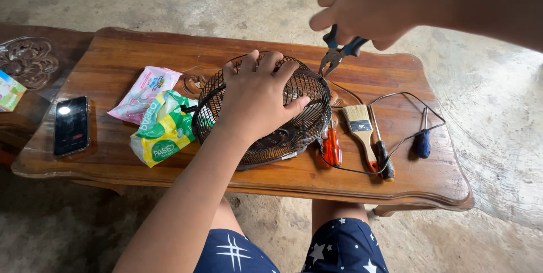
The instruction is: The person disassembles a small electric fan on a wooden table. They use pliers and a screwdriver to remove the front grille and then brush dust from the grille and fan blades. The fan remains partially disassembled at the end of the clip.
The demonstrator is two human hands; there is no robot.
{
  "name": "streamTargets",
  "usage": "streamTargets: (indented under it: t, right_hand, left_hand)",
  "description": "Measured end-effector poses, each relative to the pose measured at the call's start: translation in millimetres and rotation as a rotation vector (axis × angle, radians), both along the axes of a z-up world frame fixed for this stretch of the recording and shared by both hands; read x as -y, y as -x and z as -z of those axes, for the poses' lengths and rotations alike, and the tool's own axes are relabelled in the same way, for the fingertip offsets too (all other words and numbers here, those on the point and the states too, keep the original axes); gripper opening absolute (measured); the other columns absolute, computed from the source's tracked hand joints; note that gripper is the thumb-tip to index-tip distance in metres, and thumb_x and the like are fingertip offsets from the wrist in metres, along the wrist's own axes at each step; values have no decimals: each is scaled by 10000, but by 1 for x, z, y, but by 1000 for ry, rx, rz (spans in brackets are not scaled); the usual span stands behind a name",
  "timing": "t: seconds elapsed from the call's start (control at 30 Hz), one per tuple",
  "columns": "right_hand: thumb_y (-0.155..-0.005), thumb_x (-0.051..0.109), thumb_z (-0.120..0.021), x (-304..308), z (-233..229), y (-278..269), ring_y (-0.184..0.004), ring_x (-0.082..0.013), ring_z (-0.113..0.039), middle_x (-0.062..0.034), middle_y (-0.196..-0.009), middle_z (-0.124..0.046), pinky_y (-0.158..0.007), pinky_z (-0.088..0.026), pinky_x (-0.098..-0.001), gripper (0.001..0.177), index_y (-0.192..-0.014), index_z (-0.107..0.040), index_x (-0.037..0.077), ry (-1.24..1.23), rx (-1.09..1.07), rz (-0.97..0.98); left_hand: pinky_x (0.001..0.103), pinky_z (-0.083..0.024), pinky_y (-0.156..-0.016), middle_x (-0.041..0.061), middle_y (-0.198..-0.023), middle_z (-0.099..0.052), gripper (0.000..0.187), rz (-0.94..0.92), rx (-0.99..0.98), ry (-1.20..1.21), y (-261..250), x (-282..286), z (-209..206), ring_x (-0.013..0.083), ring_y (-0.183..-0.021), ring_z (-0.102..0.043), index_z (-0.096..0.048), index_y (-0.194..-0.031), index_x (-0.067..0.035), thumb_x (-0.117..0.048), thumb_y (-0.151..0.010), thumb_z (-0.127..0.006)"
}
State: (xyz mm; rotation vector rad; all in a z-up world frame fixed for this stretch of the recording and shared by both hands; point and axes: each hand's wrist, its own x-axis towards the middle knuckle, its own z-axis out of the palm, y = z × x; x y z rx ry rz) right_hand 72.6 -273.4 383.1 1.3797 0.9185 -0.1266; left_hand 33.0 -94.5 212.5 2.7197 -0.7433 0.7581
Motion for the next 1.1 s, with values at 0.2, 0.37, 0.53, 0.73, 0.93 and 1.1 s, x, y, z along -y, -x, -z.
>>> streamTargets:
  t: [0.2, 0.37, 0.53, 0.73, 0.93, 1.1]
  right_hand:
    - [-909, 354, -679, -10, 3, 7, -1150, -94, -515, 166, -969, -559, -1064, -336, -430, 210, -1112, -641, 391, -113, -12, -134]
    - [-859, 364, -684, -11, 7, -1, -1161, -111, -524, 144, -995, -576, -1101, -324, -462, 278, -1127, -614, 344, -204, -145, -237]
    - [-881, 233, -690, -26, 17, 4, -1106, -123, -548, 98, -957, -595, -1158, -301, -359, 216, -1068, -585, 210, -158, -164, -391]
    - [-810, 196, -690, -45, 18, 21, -1053, -137, -530, 67, -964, -562, -954, -371, -311, 202, -962, -564, 154, -95, -100, -490]
    - [-844, 190, -669, -36, 11, 20, -1058, -138, -526, 84, -969, -534, -954, -371, -315, 188, -996, -558, 197, -91, -141, -430]
    - [-849, 256, -655, 4, 16, 16, -1047, -114, -544, 123, -915, -524, -997, -364, -321, 171, -989, -557, 265, -261, -128, -369]
  left_hand:
    - [762, -381, -929, 98, -1356, -583, 704, -14, -24, -23, -3, 1, -1, 435, -1272, -522, -602, -1296, -213, -666, -773, -735]
    - [752, -384, -950, 94, -1369, -576, 714, -22, -58, -37, -3, 1, -1, 420, -1295, -514, -593, -1302, -211, -665, -769, -736]
    - [763, -358, -957, 88, -1374, -556, 781, -49, -100, -42, -4, 5, -7, 420, -1331, -484, -574, -1315, -159, -682, -757, -730]
    - [766, -337, -996, 65, -1350, -540, 809, -69, -186, -69, -1, 2, -10, 388, -1343, -459, -558, -1320, -129, -700, -770, -719]
    - [782, -325, -985, 55, -1361, -545, 768, -40, -173, -13, 2, -3, -9, 418, -1360, -452, -576, -1290, -163, -685, -753, -746]
    - [774, -340, -988, 42, -1322, -553, 763, -29, -137, 20, 5, -5, -5, 387, -1338, -464, -581, -1297, -181, -673, -741, -760]
